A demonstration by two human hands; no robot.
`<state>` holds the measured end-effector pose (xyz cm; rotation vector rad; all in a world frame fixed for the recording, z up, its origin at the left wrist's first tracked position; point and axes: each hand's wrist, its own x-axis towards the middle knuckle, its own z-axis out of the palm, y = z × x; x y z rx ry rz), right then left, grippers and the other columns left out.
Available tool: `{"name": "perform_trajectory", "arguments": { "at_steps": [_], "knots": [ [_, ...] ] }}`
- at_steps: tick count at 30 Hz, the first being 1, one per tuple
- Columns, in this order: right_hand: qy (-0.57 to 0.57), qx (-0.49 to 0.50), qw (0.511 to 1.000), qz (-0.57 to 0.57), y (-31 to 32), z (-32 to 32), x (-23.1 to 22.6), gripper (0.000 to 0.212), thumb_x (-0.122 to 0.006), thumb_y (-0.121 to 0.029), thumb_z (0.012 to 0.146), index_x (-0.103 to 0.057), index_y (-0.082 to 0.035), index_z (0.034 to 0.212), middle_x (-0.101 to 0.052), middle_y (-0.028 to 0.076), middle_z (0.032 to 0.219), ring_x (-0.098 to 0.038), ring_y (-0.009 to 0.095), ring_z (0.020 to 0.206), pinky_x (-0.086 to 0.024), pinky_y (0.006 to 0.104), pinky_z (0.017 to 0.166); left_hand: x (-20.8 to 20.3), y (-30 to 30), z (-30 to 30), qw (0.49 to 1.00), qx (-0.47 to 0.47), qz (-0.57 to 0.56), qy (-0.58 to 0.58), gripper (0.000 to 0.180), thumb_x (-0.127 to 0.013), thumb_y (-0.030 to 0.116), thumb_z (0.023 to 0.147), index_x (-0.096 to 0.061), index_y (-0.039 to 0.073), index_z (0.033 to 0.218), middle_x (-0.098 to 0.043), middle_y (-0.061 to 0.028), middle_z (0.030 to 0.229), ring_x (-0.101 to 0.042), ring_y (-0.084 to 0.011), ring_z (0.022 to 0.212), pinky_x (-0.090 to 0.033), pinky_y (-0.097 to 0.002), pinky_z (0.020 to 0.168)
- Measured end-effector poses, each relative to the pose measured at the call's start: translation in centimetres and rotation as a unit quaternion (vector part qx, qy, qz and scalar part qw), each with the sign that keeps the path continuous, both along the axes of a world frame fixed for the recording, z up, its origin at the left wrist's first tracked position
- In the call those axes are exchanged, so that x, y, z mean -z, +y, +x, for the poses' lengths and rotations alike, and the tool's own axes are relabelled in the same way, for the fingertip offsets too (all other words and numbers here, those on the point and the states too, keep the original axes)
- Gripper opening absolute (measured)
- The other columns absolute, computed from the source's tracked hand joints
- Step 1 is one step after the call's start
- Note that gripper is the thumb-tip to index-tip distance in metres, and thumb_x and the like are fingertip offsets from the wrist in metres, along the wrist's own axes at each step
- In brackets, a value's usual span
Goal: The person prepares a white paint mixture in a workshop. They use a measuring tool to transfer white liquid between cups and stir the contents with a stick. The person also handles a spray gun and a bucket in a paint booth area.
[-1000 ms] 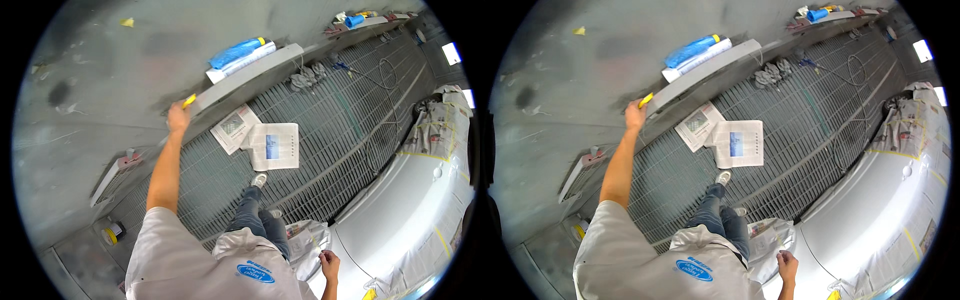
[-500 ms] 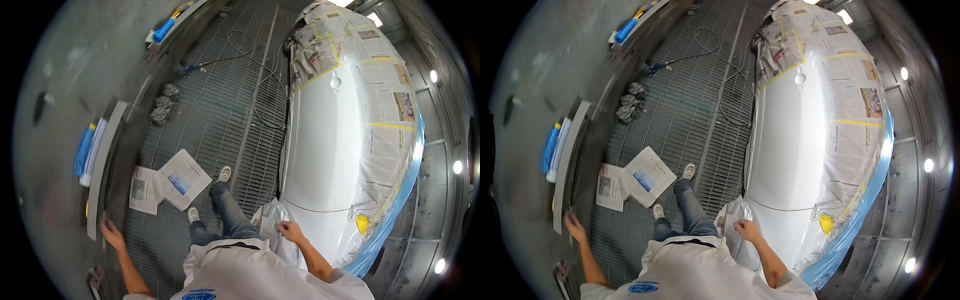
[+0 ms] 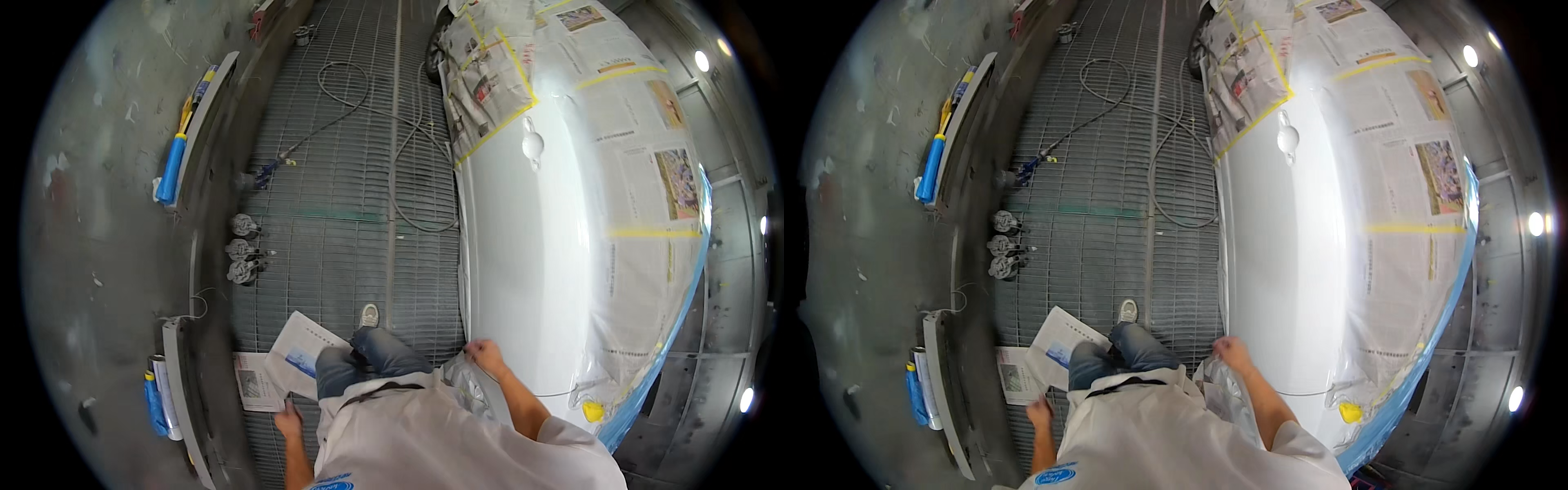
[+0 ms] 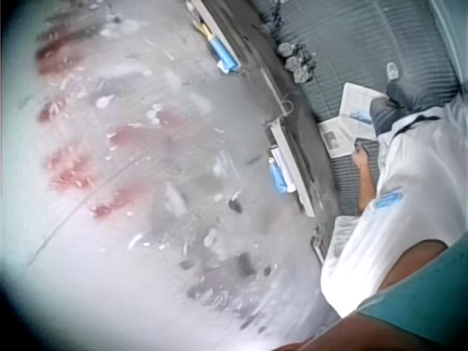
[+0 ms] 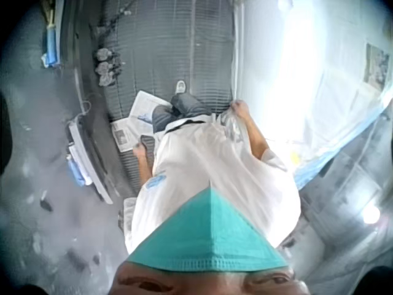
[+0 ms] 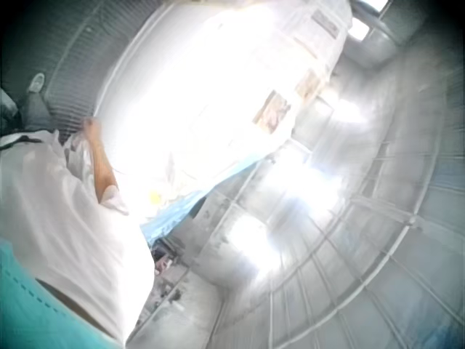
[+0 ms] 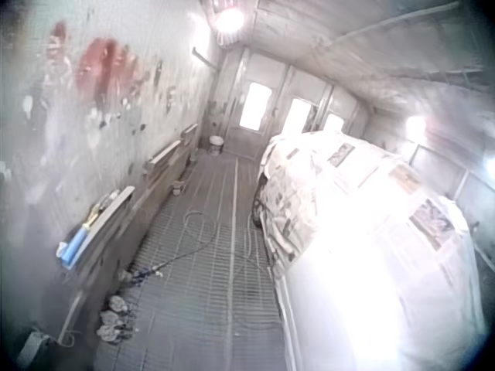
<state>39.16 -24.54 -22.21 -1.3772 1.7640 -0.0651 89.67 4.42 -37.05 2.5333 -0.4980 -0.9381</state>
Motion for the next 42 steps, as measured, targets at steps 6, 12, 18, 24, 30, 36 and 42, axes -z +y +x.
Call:
{"name": "perform_trajectory", "arguments": {
  "at_steps": [6,12,18,24,30,36,42],
  "knots": [
    [0.056,-0.005,0.998,-0.032,-14.5,3.8,0.9,0.039,-0.065,-0.031,0.092,-0.068,-0.001,0.067,-0.063,0.005,0.054,-0.060,0.015,0.051,-0.046,0.0324,0.049,-11.5,-28.5,11.1,0.958,-0.111,-0.228,0.131,0.024,-0.061,0.016,0.096,-0.070,-0.001,0.082,-0.064,-0.0044,0.066,-0.057,-0.0097,0.055,-0.045,-0.0258,0.051],
    [0.012,0.034,0.997,0.074,-22.8,11.6,5.4,0.045,-0.065,-0.033,0.094,-0.065,-0.001,0.063,-0.061,0.007,0.054,-0.058,0.015,0.049,-0.044,0.0315,0.046,-8.6,-43.4,18.8,0.989,0.078,-0.123,0.008,0.025,-0.080,0.022,0.080,-0.072,-0.001,0.077,-0.067,-0.0085,0.061,-0.063,-0.0170,0.056,-0.050,-0.0331,0.056],
    [0.050,0.077,0.978,0.187,-26.5,18.8,10.3,0.039,-0.058,-0.030,0.096,-0.068,0.000,0.073,-0.063,0.008,0.058,-0.062,0.017,0.053,-0.048,0.0335,0.053,4.2,-59.9,25.8,0.973,0.228,0.039,0.021,0.029,-0.073,0.037,0.084,-0.074,0.008,0.083,-0.071,-0.0149,0.076,-0.068,-0.0358,0.076,-0.053,-0.0447,0.070],
    [0.135,0.126,0.955,0.232,-29.4,23.9,13.8,0.034,-0.057,-0.026,0.096,-0.069,0.001,0.080,-0.068,0.011,0.068,-0.065,0.021,0.063,-0.049,0.0353,0.060,20.3,-78.2,32.7,0.944,0.328,0.041,0.001,0.026,-0.070,0.028,0.084,-0.074,0.009,0.102,-0.073,-0.0164,0.095,-0.069,-0.0361,0.090,-0.054,-0.0450,0.082],
    [-0.013,0.286,0.940,0.185,-25.0,22.3,21.9,0.019,-0.058,-0.011,0.091,-0.070,0.003,0.093,-0.071,0.006,0.081,-0.063,0.015,0.076,-0.051,0.0332,0.071,38.9,-93.3,36.5,0.914,0.378,0.140,-0.044,0.049,-0.069,0.023,0.085,-0.058,0.005,0.130,-0.060,-0.0218,0.130,-0.058,-0.0369,0.117,-0.048,-0.0448,0.099],
    [0.029,0.346,0.885,0.310,-43.1,27.3,24.3,0.021,-0.058,-0.014,0.090,-0.070,0.003,0.093,-0.071,0.006,0.082,-0.063,0.015,0.076,-0.051,0.0345,0.067,54.8,-100.0,35.6,0.892,0.413,0.163,-0.081,0.051,-0.067,0.019,0.087,-0.053,0.003,0.134,-0.062,-0.0217,0.125,-0.061,-0.0374,0.114,-0.049,-0.0458,0.097],
    [0.115,0.249,0.888,0.368,-50.1,26.7,24.6,0.024,-0.061,-0.020,0.088,-0.070,0.002,0.093,-0.071,0.009,0.079,-0.064,0.016,0.073,-0.051,0.0352,0.066,56.5,-102.8,37.2,0.837,0.461,0.291,-0.045,0.034,-0.064,0.020,0.089,-0.059,0.000,0.117,-0.069,-0.0229,0.100,-0.066,-0.0419,0.095,-0.052,-0.0503,0.083]
  ]
}}
